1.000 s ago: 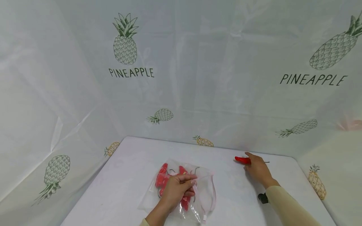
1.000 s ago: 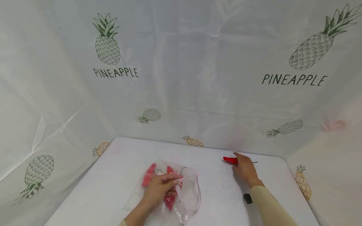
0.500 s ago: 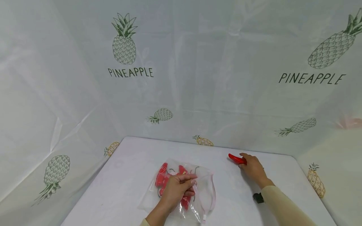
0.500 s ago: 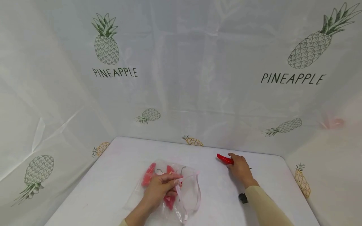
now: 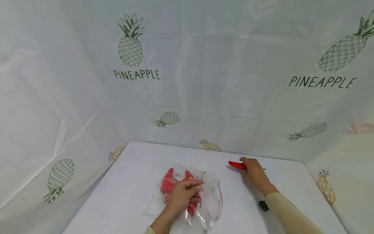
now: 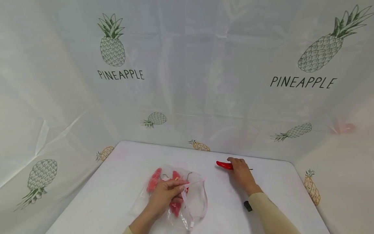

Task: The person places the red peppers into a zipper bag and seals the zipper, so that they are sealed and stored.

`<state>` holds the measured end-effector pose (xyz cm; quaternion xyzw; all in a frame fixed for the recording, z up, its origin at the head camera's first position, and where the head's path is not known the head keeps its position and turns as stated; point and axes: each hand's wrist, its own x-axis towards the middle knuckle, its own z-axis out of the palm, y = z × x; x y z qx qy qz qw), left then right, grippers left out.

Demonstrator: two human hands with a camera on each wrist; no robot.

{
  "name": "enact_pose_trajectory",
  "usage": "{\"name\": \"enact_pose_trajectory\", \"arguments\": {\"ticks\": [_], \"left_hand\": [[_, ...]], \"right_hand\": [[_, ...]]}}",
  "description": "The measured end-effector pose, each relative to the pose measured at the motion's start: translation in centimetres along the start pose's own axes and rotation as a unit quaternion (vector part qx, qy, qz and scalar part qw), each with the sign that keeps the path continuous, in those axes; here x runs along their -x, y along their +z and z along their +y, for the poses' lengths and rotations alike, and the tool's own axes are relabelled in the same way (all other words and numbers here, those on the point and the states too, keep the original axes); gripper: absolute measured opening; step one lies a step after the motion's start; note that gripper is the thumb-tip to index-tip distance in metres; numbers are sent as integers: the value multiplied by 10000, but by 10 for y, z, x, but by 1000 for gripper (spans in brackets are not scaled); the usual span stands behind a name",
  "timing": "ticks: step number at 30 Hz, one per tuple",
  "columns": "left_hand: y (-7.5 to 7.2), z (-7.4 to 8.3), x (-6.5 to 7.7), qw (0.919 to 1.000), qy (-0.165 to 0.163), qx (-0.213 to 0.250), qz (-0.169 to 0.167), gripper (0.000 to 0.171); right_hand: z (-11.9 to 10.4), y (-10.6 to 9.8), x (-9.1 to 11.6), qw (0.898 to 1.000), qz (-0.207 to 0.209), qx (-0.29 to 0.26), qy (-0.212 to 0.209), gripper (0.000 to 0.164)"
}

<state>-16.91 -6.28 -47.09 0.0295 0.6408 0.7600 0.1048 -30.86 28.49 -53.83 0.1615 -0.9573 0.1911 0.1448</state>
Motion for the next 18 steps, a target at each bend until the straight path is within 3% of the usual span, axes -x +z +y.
{"name": "enact_pose_trajectory", "arguments": {"ticks": [18], "left_hand": [[0,1,2,10000,-76,9,0,31]], "right_hand": [[-48,-9,0,9922,968,16,-783,63]]}}
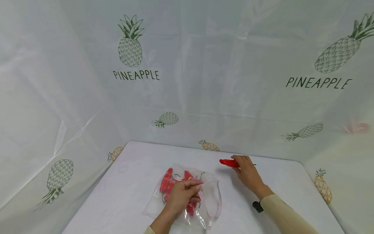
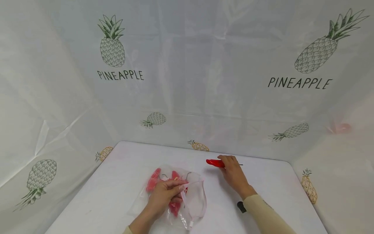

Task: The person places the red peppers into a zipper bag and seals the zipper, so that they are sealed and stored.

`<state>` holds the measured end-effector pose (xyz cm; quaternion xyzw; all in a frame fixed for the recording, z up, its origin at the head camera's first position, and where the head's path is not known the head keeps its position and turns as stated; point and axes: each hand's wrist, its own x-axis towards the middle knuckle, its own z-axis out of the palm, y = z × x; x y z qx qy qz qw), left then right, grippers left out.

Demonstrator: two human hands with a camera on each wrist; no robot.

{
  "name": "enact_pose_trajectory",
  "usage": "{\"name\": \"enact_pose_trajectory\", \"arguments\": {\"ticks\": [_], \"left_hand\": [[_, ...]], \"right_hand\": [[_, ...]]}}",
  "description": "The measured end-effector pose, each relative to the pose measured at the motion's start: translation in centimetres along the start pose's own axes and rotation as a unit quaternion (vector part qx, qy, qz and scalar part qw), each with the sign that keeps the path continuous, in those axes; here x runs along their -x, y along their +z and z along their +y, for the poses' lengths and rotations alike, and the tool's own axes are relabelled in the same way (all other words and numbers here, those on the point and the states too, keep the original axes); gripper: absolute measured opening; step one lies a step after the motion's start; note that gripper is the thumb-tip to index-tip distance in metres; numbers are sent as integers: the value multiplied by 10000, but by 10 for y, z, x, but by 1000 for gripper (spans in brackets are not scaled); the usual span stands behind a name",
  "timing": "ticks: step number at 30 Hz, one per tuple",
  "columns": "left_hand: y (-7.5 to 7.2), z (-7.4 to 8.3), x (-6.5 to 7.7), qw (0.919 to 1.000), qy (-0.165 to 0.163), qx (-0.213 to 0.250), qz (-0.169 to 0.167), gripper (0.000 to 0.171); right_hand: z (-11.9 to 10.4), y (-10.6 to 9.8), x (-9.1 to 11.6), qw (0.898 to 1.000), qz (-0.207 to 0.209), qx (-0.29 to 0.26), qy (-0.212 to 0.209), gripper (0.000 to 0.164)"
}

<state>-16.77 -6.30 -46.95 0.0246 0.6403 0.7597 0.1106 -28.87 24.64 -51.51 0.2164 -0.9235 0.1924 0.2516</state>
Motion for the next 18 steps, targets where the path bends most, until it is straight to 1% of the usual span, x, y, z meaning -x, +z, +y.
{"name": "enact_pose_trajectory", "arguments": {"ticks": [4,8,13,18], "left_hand": [[-1,1,1,10000,11,8,-18,32],[-1,0,2,10000,-8,-1,-7,33],[-1,0,1,10000,-7,-35,-26,32],[-1,0,1,9999,-52,-95,4,29]], "right_hand": [[-8,-5,0,9997,162,67,-193,64],[-13,-10,2,9981,367,118,-477,65],[-19,-16,4,9948,658,40,-779,65],[-27,-23,6,9912,907,-28,-966,64]]}}
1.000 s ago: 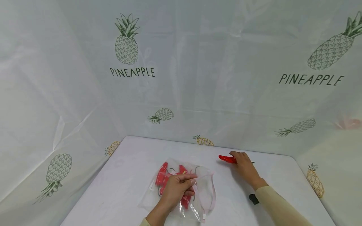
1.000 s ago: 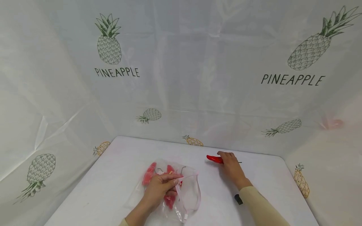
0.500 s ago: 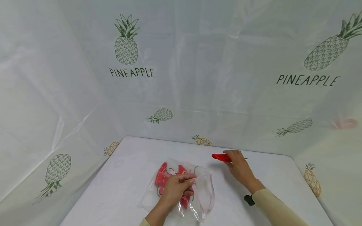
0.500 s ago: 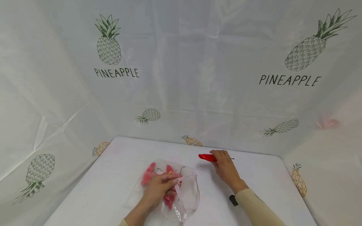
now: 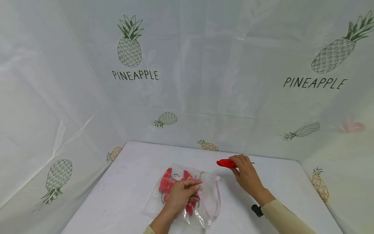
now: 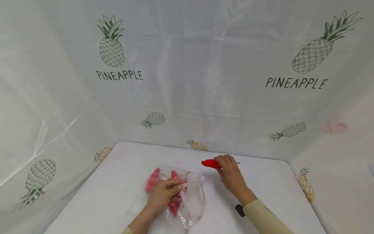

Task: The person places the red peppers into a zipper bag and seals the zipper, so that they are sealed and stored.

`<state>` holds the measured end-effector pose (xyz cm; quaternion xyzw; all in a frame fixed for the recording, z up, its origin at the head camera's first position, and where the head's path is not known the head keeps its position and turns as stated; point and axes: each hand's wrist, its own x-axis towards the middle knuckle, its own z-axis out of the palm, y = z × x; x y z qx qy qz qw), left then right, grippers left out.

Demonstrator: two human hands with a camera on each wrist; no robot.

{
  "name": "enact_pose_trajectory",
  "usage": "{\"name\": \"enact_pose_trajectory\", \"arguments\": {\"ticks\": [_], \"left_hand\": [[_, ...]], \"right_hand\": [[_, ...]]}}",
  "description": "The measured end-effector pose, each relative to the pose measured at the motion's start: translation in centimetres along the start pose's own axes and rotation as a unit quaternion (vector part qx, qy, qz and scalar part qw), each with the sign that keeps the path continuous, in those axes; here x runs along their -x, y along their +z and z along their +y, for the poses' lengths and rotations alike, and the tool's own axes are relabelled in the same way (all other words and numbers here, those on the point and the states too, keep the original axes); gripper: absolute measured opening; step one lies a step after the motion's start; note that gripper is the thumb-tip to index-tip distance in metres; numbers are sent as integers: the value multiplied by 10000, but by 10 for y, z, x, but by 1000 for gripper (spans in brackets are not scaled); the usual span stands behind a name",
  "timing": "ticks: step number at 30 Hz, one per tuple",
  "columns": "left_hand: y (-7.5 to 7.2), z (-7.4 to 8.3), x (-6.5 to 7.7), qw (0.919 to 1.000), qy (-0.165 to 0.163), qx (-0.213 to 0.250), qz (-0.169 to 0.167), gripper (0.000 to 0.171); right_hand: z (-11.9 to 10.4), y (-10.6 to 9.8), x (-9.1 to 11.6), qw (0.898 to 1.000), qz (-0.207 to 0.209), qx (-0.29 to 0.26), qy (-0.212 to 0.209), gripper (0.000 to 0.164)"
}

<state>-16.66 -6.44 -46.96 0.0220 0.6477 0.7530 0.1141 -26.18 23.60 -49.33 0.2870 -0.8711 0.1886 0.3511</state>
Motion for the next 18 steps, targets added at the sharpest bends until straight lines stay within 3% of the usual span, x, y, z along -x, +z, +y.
{"name": "enact_pose_trajectory", "arguments": {"ticks": [6,13,18], "left_hand": [[0,0,1,10000,9,-55,9,33],[0,-2,0,10000,35,-42,-15,33],[-1,-2,0,10000,51,40,-50,34]], "right_hand": [[-15,-8,0,9996,159,-178,-132,61],[-29,-13,-1,9956,703,-547,-301,57],[-40,-16,-1,9898,1053,-908,-298,33]]}}
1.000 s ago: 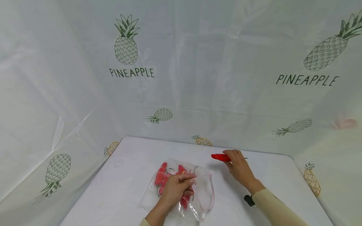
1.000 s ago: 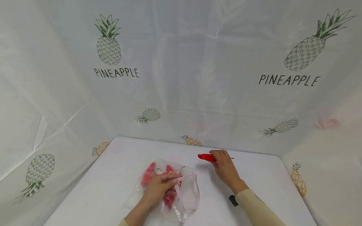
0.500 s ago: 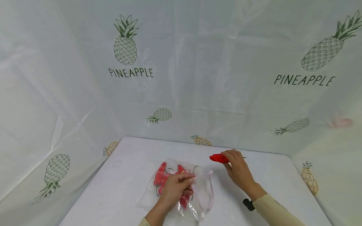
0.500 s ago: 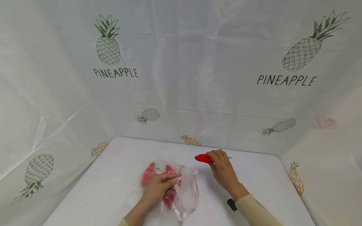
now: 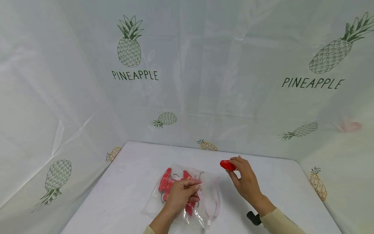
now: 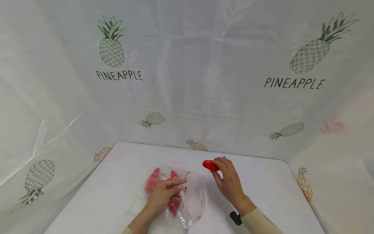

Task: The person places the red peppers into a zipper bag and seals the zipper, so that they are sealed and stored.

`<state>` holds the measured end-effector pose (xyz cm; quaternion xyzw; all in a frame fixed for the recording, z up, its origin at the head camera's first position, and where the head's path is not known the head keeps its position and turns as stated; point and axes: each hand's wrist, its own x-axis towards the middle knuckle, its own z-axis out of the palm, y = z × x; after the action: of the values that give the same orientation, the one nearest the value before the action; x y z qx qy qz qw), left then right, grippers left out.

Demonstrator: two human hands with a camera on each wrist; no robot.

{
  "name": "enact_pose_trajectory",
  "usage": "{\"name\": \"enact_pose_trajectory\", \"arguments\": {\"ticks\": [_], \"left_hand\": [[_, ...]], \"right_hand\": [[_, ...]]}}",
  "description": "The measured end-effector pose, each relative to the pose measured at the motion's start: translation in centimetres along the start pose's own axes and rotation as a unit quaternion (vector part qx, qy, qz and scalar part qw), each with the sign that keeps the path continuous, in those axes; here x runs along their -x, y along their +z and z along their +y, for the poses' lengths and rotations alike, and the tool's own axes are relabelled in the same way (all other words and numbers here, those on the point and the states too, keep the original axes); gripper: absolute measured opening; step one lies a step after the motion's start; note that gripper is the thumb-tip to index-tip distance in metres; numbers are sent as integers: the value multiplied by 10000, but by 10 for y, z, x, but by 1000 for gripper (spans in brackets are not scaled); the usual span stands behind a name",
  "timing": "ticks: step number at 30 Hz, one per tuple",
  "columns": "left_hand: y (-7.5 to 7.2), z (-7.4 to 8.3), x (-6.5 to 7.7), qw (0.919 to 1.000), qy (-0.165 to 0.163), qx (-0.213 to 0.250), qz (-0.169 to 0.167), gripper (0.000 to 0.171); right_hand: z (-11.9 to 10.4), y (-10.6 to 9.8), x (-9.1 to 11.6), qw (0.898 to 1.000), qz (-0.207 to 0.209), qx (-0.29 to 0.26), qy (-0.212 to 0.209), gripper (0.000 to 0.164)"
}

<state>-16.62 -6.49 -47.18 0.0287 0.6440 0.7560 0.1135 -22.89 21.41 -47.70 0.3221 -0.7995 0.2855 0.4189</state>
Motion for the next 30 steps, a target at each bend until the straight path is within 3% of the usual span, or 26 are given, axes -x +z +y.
{"name": "enact_pose_trajectory", "arguments": {"ticks": [3,6,14,18,22,26,30], "left_hand": [[0,0,0,10000,-11,12,-13,34],[0,-1,0,10000,10,29,-49,34],[-1,-3,-2,9999,21,113,-122,35],[-1,-3,-2,9998,43,118,-120,35],[-2,-2,-2,9998,65,118,-109,35],[-2,-1,-2,9997,110,139,-137,36],[-2,0,-2,9998,116,130,-138,37]], "right_hand": [[-6,-1,0,9997,234,-89,10,47],[-11,-3,-1,9991,399,-153,43,50],[-18,-13,4,9982,132,-154,565,45],[-23,-19,5,9960,33,-274,845,76],[-29,-22,6,9932,60,-444,1076,86],[-36,-24,9,9874,98,-439,1519,86],[-49,-27,11,9718,-113,-614,2273,80]]}}
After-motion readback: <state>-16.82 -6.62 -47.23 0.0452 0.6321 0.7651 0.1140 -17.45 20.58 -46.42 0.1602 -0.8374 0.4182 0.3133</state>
